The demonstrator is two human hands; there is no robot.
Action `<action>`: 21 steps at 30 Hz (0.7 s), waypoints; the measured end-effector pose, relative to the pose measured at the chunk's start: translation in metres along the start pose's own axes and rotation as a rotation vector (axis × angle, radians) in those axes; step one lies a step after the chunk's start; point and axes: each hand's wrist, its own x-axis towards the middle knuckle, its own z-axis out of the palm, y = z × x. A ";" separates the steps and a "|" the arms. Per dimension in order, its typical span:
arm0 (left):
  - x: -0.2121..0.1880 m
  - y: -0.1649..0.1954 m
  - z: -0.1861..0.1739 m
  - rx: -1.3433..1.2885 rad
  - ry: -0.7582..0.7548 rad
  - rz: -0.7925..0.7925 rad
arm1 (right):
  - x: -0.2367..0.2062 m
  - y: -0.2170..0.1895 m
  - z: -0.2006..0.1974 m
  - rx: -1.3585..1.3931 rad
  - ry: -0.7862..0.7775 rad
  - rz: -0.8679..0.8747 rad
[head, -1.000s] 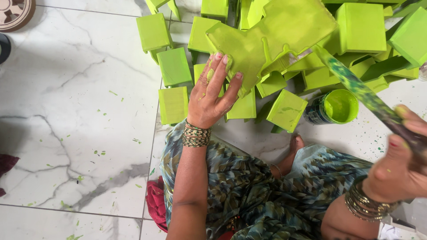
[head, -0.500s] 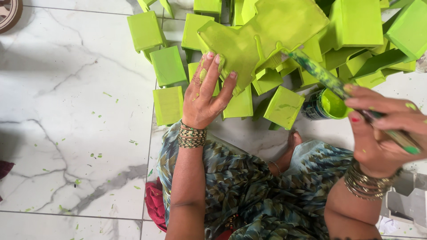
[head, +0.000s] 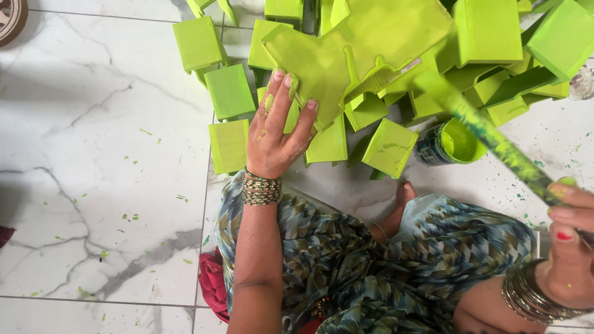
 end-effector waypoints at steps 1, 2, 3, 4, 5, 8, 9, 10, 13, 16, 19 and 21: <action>0.000 0.000 -0.001 -0.006 -0.010 -0.002 | 0.003 0.005 0.005 0.042 0.039 -0.025; 0.000 0.000 -0.001 -0.013 -0.021 -0.003 | 0.008 0.010 0.011 0.082 0.077 -0.052; 0.000 0.001 -0.001 -0.021 -0.025 0.000 | 0.015 0.015 0.020 0.127 0.104 -0.101; 0.001 0.002 -0.001 -0.031 -0.029 0.004 | 0.024 0.019 0.030 0.149 0.124 -0.144; 0.001 0.003 0.000 -0.043 -0.034 0.007 | 0.034 0.021 0.040 0.171 0.142 -0.188; 0.003 0.004 0.002 -0.061 -0.027 0.027 | 0.067 0.021 0.075 0.180 0.162 -0.261; 0.004 0.005 0.002 -0.063 -0.027 0.033 | 0.077 0.018 0.084 0.189 0.160 -0.259; 0.004 0.005 0.003 -0.064 -0.027 0.038 | 0.086 0.015 0.093 0.194 0.152 -0.257; 0.005 0.003 0.003 -0.052 -0.037 0.057 | 0.103 0.005 0.111 0.197 0.123 -0.238; 0.007 0.003 0.004 -0.048 -0.030 0.062 | 0.103 0.003 0.114 0.198 0.107 -0.183; 0.007 0.004 0.006 -0.024 -0.035 0.044 | 0.091 0.009 0.105 0.249 0.111 -0.127; 0.006 0.004 0.006 -0.014 -0.037 0.041 | 0.080 0.015 0.095 0.274 0.111 -0.102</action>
